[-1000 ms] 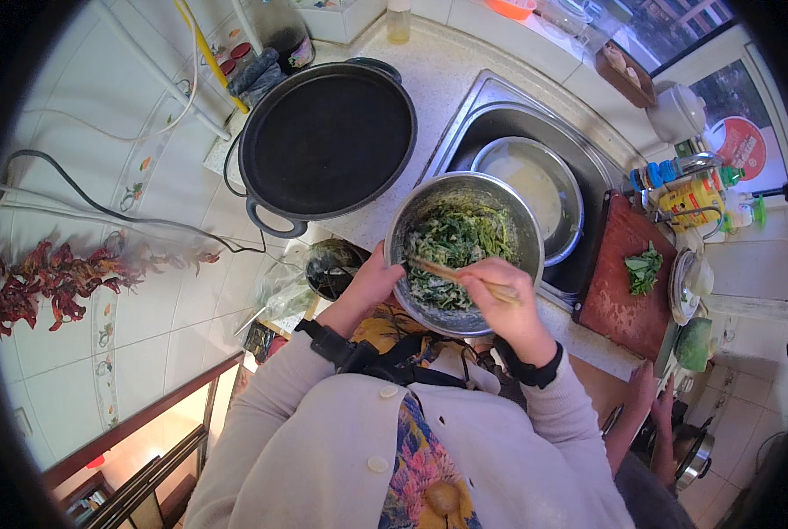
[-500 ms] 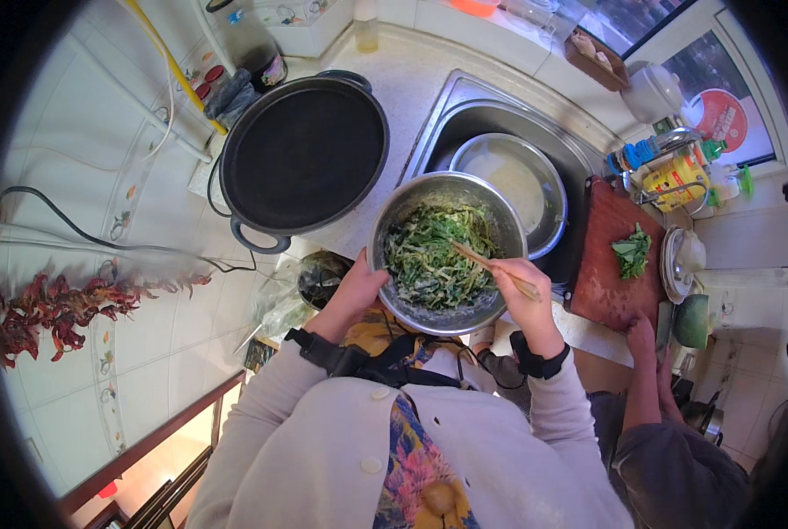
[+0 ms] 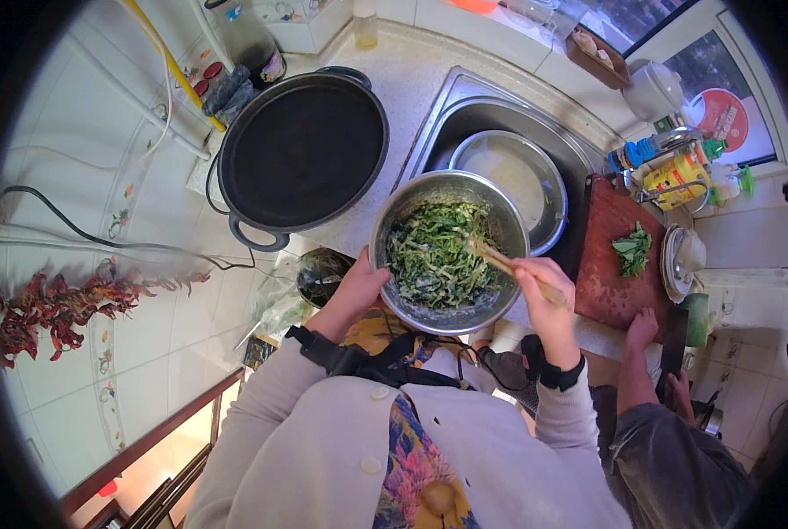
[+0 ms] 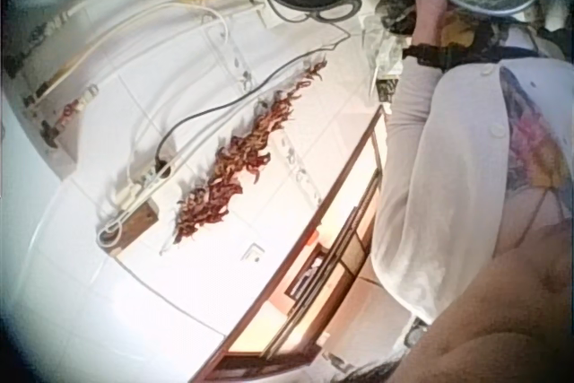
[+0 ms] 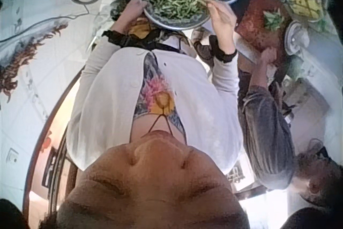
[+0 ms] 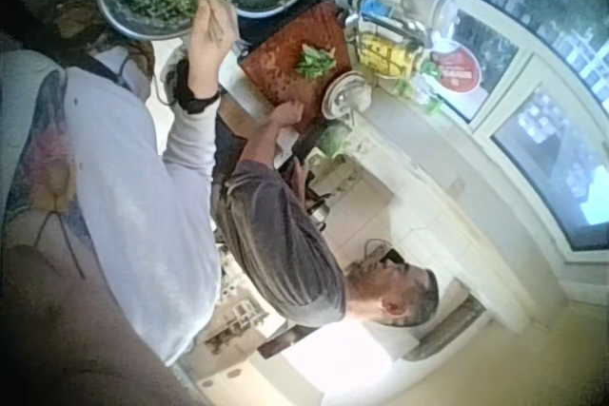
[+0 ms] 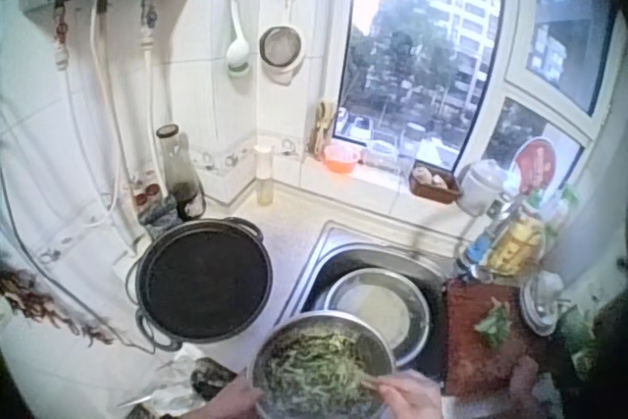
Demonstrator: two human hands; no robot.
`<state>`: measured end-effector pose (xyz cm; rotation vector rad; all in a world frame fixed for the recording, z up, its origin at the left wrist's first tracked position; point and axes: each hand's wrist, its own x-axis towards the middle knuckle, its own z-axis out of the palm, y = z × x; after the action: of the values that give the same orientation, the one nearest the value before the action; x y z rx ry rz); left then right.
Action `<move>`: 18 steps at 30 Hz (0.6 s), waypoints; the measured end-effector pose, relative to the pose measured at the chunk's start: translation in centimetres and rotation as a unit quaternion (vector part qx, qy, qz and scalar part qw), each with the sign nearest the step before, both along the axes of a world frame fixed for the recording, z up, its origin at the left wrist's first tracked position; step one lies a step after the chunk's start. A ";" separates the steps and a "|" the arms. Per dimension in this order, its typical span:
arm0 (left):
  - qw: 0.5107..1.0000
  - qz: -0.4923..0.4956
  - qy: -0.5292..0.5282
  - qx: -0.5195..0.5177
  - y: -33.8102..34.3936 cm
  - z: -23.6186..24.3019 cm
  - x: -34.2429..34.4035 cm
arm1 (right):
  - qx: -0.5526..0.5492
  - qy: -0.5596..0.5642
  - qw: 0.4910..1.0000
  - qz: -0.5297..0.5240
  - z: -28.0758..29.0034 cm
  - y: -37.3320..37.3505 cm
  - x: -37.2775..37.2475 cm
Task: The person plugs in an electric griddle, then mixes chopped green vegetables in a metal bowl with chopsticks. They pour oil into the griddle and transfer portions of the vegetable mixture onto the hot surface to cook.
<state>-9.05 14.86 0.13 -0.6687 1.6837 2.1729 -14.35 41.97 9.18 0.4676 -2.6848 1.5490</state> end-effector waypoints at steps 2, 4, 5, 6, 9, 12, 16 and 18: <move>1.000 -0.003 -0.010 0.006 0.0 0.2 0.1 | -0.041 -0.054 0.992 0.110 -0.1 -0.2 1.6; 0.999 -0.007 -0.032 0.006 -0.1 0.6 0.1 | -0.060 -0.073 0.969 0.229 -0.7 -1.1 3.0; 0.999 -0.011 -0.043 0.001 -0.1 0.7 0.1 | -0.041 -0.071 0.973 0.214 -1.1 -1.5 3.3; 0.999 -0.014 -0.038 0.001 -0.1 0.8 0.2 | -0.017 -0.069 0.976 0.207 -1.3 -1.9 3.6; 0.999 -0.025 0.002 -0.022 0.0 0.9 0.0 | 0.004 -0.055 0.980 0.191 -0.8 -1.8 4.0; 1.000 -0.015 -0.022 0.008 0.2 1.0 0.1 | -0.011 -0.086 0.980 0.181 0.4 -0.7 4.2; 0.999 -0.033 -0.040 -0.012 0.1 0.9 0.0 | 0.018 -0.029 0.985 0.170 0.4 -1.7 4.4; 0.999 -0.018 -0.026 0.010 0.2 0.9 0.2 | 0.013 -0.039 0.985 0.170 0.1 -2.5 4.5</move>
<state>-8.86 15.06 1.03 -0.6788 1.6324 2.1259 -9.90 39.46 9.29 0.9284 -2.7999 1.6369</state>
